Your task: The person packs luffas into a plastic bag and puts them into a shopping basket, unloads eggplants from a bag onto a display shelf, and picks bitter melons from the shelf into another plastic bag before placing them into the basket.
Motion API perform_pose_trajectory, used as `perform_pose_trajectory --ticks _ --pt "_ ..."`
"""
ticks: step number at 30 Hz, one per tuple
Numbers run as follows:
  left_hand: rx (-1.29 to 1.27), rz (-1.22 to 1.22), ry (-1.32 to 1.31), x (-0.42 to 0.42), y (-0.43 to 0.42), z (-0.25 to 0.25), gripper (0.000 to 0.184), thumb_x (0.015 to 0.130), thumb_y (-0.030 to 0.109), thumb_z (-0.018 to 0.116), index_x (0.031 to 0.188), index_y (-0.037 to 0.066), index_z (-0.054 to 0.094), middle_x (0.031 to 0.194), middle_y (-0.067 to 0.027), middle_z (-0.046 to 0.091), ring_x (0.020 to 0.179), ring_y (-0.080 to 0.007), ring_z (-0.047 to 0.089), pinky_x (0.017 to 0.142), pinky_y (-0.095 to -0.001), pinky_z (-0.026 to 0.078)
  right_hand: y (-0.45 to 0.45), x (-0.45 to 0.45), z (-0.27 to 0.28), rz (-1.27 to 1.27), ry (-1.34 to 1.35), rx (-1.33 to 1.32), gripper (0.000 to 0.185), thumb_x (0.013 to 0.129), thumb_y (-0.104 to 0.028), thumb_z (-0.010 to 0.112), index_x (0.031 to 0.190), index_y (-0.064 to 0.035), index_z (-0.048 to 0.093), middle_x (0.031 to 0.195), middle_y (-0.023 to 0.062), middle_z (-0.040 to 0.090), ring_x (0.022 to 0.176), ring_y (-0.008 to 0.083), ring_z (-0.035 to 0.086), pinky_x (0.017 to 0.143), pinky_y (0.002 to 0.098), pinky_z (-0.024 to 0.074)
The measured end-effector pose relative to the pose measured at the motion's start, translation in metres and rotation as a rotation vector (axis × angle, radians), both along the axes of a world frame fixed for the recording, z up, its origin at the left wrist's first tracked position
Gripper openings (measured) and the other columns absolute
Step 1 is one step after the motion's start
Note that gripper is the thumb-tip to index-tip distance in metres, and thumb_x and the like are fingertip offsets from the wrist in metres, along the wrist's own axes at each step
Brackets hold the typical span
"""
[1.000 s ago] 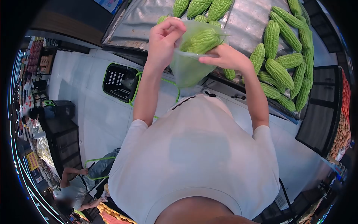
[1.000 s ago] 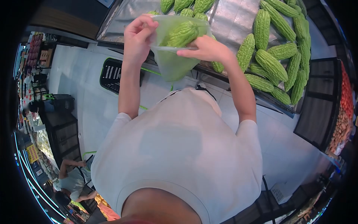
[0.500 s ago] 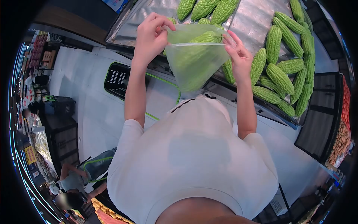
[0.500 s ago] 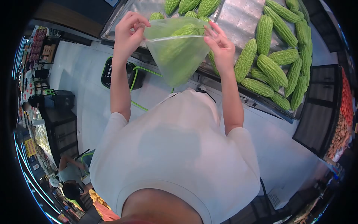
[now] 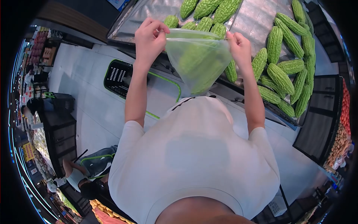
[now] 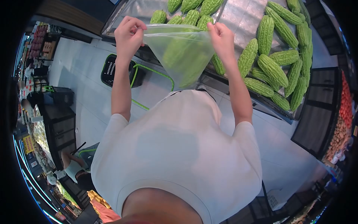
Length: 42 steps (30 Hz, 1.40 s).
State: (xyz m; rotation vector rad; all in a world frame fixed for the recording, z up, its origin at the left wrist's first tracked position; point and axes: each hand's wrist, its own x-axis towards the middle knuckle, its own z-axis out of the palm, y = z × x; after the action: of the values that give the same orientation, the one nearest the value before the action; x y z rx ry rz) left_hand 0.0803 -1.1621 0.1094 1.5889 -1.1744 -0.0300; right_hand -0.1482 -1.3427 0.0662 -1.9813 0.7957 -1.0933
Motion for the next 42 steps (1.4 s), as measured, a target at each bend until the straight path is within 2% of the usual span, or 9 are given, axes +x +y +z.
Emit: perform_pose_trajectory --ticks 2,9,18,27,30,32,33,37,42 --pt "0.003 -0.029 0.024 -0.002 0.001 0.002 0.015 0.072 -0.009 0.050 0.074 -0.002 0.063 0.085 -0.0052 0.056 0.053 -0.0078 0.056 0.039 -0.0221 0.048 0.009 -0.005 0.017 0.004 0.355 -0.009 0.041 0.095 -0.027 0.057 0.069 0.0019 0.044 0.066 0.0105 0.049 0.062 0.0143 0.046 0.058 0.0325 0.0409" --pt "0.050 -0.156 0.127 -0.011 0.012 0.006 0.017 0.071 -0.009 0.050 0.077 -0.001 0.064 0.085 -0.0058 0.057 0.053 -0.0077 0.055 0.041 -0.0229 0.050 0.020 -0.024 0.034 0.365 0.526 0.076 0.037 0.098 -0.036 0.047 0.098 -0.0002 0.055 0.064 0.0142 0.049 0.062 0.0250 0.048 0.061 0.0364 0.0409" --pt "0.405 -0.593 0.126 -0.037 0.031 0.012 0.018 0.066 -0.009 0.044 0.068 -0.004 0.061 0.079 -0.0065 0.052 0.055 -0.0151 0.058 0.042 -0.0271 0.051 0.070 -0.004 0.079 0.689 0.851 -0.059 0.049 0.074 -0.038 0.075 0.109 -0.0077 0.062 0.051 0.0074 0.045 0.049 0.0229 0.050 0.054 0.0354 0.0421" --pt "0.204 -0.508 0.581 -0.063 0.020 0.000 0.012 0.079 -0.006 0.050 0.074 -0.002 0.060 0.092 -0.0052 0.051 0.067 -0.0134 0.060 0.049 -0.0271 0.055 0.070 0.017 0.053 0.736 0.453 -0.283 0.013 0.082 -0.017 0.067 0.088 -0.0059 0.069 0.059 0.0136 0.057 0.048 0.0269 0.055 0.047 0.0347 0.0435" --pt "0.132 -0.587 0.593 -0.057 0.031 -0.001 0.016 0.084 -0.004 0.051 0.093 0.000 0.064 0.109 -0.0066 0.050 0.085 -0.0162 0.061 0.064 -0.0291 0.058 0.077 0.022 0.050 0.633 0.197 -0.359 0.011 0.082 -0.016 0.068 0.087 -0.0063 0.070 0.057 0.0104 0.056 0.045 0.0224 0.054 0.045 0.0312 0.0421" --pt "-0.084 -0.665 0.617 -0.052 0.047 0.003 0.035 0.085 0.001 0.057 0.120 0.001 0.056 0.124 -0.0094 0.047 0.103 -0.0191 0.058 0.078 -0.0317 0.057 0.081 0.024 0.054 0.504 0.165 -0.264 0.008 0.082 -0.013 0.068 0.086 -0.0061 0.070 0.056 0.0074 0.056 0.044 0.0169 0.052 0.044 0.0274 0.0410" --pt "-0.047 -0.622 0.636 -0.045 0.057 0.003 0.073 0.078 0.016 0.074 0.139 0.002 0.038 0.138 -0.0124 0.042 0.117 -0.0232 0.050 0.091 -0.0382 0.051 0.083 0.026 0.056 0.511 0.167 -0.262 0.008 0.082 -0.013 0.068 0.086 -0.0061 0.070 0.056 0.0074 0.056 0.044 0.0169 0.052 0.044 0.0274 0.0410" --pt "0.016 -0.195 -0.010 -0.035 0.071 -0.019 0.118 0.046 0.043 0.091 0.142 0.005 0.034 0.143 -0.0158 0.037 0.132 -0.0333 0.035 0.109 -0.0442 0.030 0.093 0.040 0.072 0.549 0.094 -0.339 0.008 0.082 -0.010 0.069 0.088 -0.0049 0.070 0.058 0.0050 0.058 0.045 0.0114 0.051 0.044 0.0242 0.0395" --pt "-0.021 -0.127 -0.048 -0.049 0.061 -0.077 0.105 0.047 0.041 0.092 0.133 0.004 0.045 0.136 -0.0156 0.046 0.127 -0.0309 0.044 0.107 -0.0428 0.034 0.123 0.066 0.095 0.713 0.039 -0.529 0.012 0.072 -0.002 0.069 0.082 -0.0071 0.069 0.057 0.0054 0.055 0.046 0.0190 0.052 0.043 0.0286 0.0407"
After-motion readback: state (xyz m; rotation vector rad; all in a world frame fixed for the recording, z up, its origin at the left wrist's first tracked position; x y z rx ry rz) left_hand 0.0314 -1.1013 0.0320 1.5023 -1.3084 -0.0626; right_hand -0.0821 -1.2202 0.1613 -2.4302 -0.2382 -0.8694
